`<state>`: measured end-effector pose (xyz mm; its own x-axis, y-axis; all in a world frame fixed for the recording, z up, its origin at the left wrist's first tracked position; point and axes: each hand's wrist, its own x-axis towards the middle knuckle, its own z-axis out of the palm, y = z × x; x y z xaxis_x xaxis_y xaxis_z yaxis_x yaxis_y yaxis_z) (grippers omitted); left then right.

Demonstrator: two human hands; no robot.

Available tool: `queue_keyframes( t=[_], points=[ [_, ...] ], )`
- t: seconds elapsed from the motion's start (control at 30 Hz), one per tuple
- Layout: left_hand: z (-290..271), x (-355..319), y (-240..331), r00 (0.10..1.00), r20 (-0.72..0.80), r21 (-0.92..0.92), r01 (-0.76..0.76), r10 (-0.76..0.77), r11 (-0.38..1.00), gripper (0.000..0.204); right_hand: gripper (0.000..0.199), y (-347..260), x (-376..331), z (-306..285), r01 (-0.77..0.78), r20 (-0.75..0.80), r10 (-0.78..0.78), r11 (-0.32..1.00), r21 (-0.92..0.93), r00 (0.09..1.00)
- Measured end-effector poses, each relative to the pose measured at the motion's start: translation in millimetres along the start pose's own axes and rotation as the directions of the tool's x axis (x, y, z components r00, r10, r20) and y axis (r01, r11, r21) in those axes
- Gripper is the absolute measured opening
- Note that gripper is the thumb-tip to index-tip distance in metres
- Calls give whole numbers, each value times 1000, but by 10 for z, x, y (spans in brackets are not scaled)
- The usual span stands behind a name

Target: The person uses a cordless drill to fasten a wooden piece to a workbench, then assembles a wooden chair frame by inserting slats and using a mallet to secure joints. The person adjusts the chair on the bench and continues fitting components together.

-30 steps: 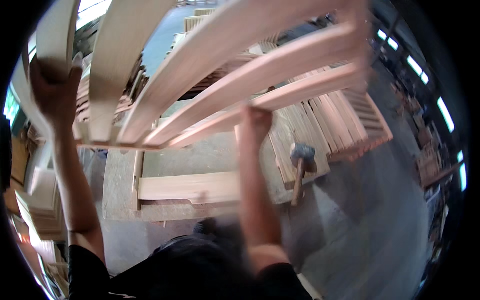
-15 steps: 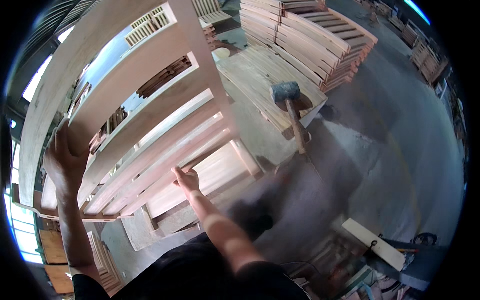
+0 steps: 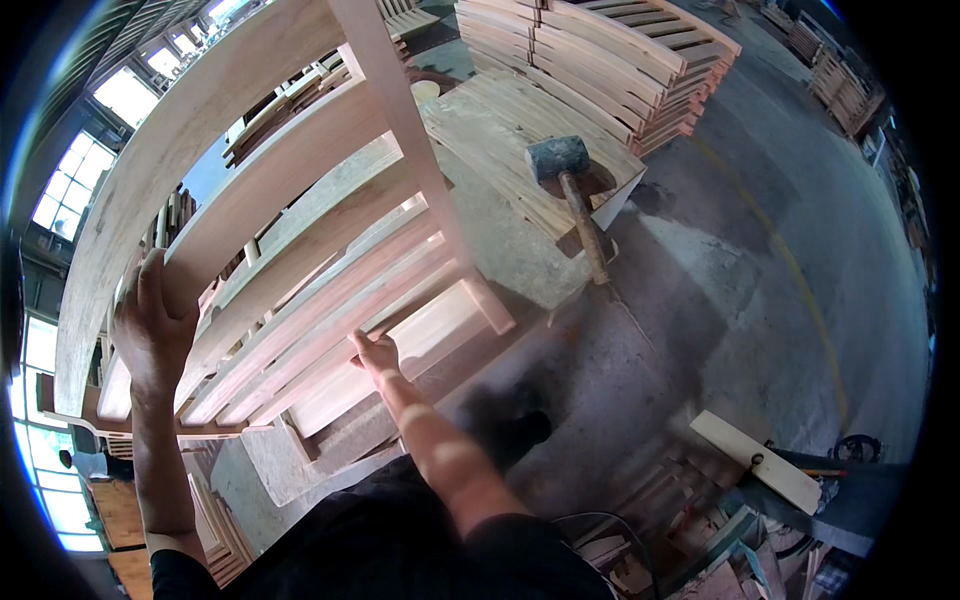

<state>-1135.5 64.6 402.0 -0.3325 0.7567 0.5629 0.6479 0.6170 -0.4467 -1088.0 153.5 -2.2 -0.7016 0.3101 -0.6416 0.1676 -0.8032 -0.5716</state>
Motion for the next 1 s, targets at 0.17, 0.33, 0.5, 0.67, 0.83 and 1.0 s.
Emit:
queue_keyframes(
  t=[0.17, 0.33, 0.5, 0.67, 0.83, 1.0],
  points=[
    [53, -17, -41, 1000, 3, 1, 1, -1, 1000, 58, 36, 16, 67, 26, -11, 14, 11, 1000, 3, 1000],
    [7, 10, 33, 995, -84, 14, -60, 61, 998, 42, 37, 44, 115, 14, -7, 22, 7, 1000, 0, 1000],
    [-78, -57, 134, 997, -54, -10, -46, 46, 999, 42, 47, 58, 131, -24, 58, 90, -67, 994, 93, 994],
    [-76, -178, 138, 997, -71, -13, -44, 43, 999, 44, 35, 79, 43, -47, 29, 134, -38, 997, 65, 990],
    [-32, -129, 119, 999, 50, -14, 20, -19, 1000, 61, 28, -132, 2, -160, 50, 30, -49, 999, -18, 998],
    [0, -294, 26, 1000, 17, 6, 18, -18, 1000, 61, 32, 4, 103, -125, 39, 89, -40, 999, 5, 995]
  ],
)
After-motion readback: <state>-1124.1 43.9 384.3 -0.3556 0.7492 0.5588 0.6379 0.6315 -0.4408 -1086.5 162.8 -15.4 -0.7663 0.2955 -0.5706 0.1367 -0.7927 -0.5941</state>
